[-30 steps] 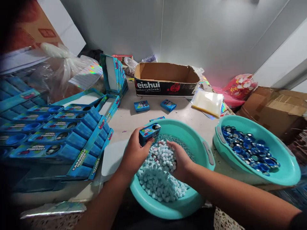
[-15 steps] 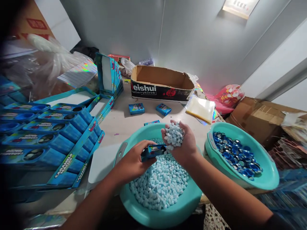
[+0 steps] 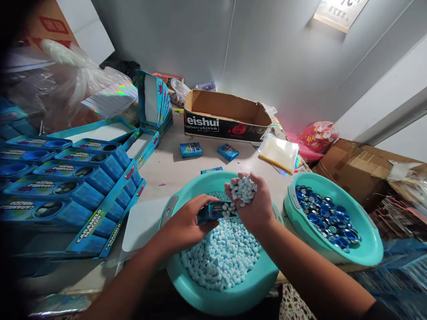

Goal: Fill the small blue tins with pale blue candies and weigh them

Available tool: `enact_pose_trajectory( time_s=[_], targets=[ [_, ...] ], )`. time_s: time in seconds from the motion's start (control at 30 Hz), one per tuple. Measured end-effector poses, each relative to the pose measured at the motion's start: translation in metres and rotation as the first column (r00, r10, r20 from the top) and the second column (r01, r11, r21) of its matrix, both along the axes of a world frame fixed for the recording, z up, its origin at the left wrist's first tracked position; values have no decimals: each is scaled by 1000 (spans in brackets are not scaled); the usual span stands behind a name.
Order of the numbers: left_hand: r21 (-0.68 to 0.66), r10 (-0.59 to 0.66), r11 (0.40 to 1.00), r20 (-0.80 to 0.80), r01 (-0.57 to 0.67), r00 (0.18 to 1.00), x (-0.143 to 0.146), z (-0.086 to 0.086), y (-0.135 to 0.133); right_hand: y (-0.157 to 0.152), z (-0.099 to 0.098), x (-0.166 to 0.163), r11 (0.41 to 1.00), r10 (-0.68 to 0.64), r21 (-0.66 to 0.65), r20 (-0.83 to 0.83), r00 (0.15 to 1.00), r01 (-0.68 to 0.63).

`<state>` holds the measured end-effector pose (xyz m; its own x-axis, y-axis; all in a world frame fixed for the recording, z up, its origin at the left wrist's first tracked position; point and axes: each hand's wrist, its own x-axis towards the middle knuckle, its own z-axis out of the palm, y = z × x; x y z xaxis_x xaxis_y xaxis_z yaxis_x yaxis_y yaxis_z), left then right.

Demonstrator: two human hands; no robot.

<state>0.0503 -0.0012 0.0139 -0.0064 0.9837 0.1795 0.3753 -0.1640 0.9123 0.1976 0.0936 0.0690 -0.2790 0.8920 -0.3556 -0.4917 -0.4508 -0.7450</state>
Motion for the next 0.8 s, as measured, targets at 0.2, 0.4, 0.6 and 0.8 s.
enact_pose_trajectory(
  time_s=[0.2,0.4,0.6,0.8],
  targets=[
    [29,61,998,42,-62,997,-2,-5,1,-3,5,7,960,128,230,153,980,-162],
    [52,230,970,106,-236,967,-4,-11,4,13,-37,37,892,197,181,669,717,-414],
    [19,295,953,181,-303,938,-4,-12,4,6,-74,58,516,276,-83,958,73,-853],
    [45,269,960,142,-278,953,-4,-11,6,-9,-58,28,410,482,-399,858,-176,-820]
  ],
)
